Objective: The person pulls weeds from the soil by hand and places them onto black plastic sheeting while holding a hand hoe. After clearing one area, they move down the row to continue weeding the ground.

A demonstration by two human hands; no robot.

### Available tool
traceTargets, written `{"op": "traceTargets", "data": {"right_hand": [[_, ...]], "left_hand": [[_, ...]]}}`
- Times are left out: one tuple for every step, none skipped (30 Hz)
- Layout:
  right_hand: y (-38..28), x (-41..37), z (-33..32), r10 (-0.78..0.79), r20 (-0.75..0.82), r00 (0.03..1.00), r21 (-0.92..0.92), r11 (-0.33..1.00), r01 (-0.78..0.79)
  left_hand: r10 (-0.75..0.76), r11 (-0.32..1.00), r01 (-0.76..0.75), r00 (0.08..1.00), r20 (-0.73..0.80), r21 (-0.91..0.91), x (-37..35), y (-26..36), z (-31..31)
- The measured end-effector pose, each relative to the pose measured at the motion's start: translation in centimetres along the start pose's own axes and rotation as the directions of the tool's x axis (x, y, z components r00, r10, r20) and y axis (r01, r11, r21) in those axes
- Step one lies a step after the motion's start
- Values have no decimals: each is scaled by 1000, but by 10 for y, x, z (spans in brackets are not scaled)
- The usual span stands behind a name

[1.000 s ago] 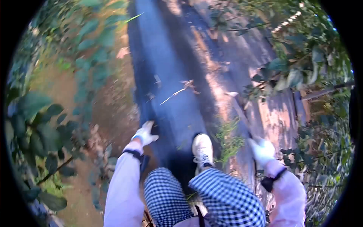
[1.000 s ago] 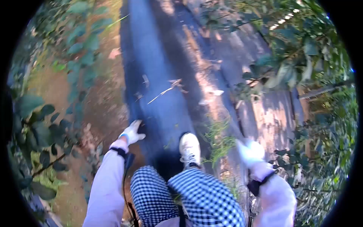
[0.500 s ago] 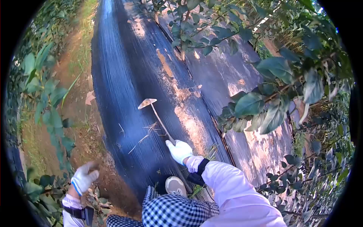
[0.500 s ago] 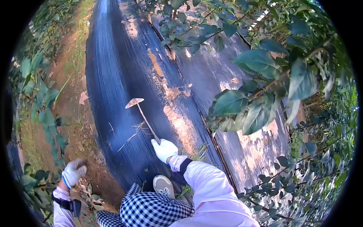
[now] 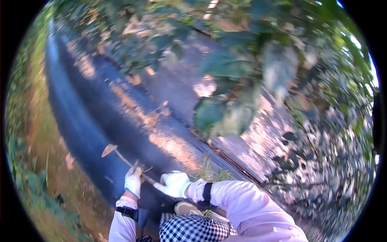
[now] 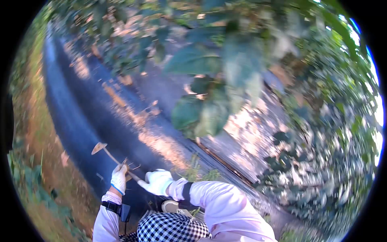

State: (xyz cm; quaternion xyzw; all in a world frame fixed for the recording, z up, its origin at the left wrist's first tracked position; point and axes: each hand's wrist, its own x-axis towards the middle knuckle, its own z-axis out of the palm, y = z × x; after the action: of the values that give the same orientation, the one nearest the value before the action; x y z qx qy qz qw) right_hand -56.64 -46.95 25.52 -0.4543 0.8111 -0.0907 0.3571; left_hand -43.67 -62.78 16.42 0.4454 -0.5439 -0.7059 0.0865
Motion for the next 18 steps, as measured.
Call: {"op": "traceTargets", "data": {"right_hand": [[14,-18,-17,80,-25,996,-33,996,-81],[26,-38,-34,147,-45,988,-63,987,-150],[38,-60,-52,313,-76,947,-73,945,-319],[51,-82,-71,466,-104,878,-70,878,-474],[68,-102,-88,557,-163,815,-55,819,-571],[83,-121,-97,640,-206,741,-34,752,-659],[96,-137,-103,671,-304,677,-59,696,-716],[109,-147,-111,684,-406,606,-76,635,-769],[123,-151,-117,672,-438,598,-58,642,-764],[139,-152,-122,659,-472,585,-32,650,-759],[157,-149,-124,651,-501,570,-3,658,-753],[178,-140,-125,658,-520,544,50,659,-750],[200,-126,-126,665,-534,522,98,662,-743],[220,-111,-124,674,-536,508,147,667,-730],[236,-97,-127,705,-505,497,181,650,-738],[257,-80,-127,720,-498,484,196,637,-746],[277,-65,-129,738,-475,480,249,635,-731],[294,-50,-131,758,-448,475,307,629,-714]], "left_hand": [[-3,991,3,1000,-3,135,45,-65,-16],[-6,963,7,1000,-6,268,88,-127,-31],[142,851,-127,990,9,509,72,-115,-28],[286,660,-215,958,24,720,55,-100,-24],[164,704,-112,986,-7,702,56,-100,-24],[126,700,-116,991,39,704,49,-92,-27],[89,700,-117,993,77,705,40,-81,-31],[59,700,-121,992,112,704,38,-69,-28],[377,583,-389,907,187,713,50,-95,-37],[170,753,-215,977,132,621,51,-97,-39],[447,436,-399,874,191,806,72,-141,-50],[330,563,-247,942,60,789,62,-126,-36],[264,730,-124,958,-110,672,49,-108,-18],[223,801,-56,952,-210,597,57,-113,-16],[303,637,-101,944,-128,764,54,-112,-19],[360,442,-137,932,-35,886,48,-109,-19],[360,484,-158,932,-32,861,46,-106,-17],[363,519,-178,932,-26,836,45,-103,-20]]}}
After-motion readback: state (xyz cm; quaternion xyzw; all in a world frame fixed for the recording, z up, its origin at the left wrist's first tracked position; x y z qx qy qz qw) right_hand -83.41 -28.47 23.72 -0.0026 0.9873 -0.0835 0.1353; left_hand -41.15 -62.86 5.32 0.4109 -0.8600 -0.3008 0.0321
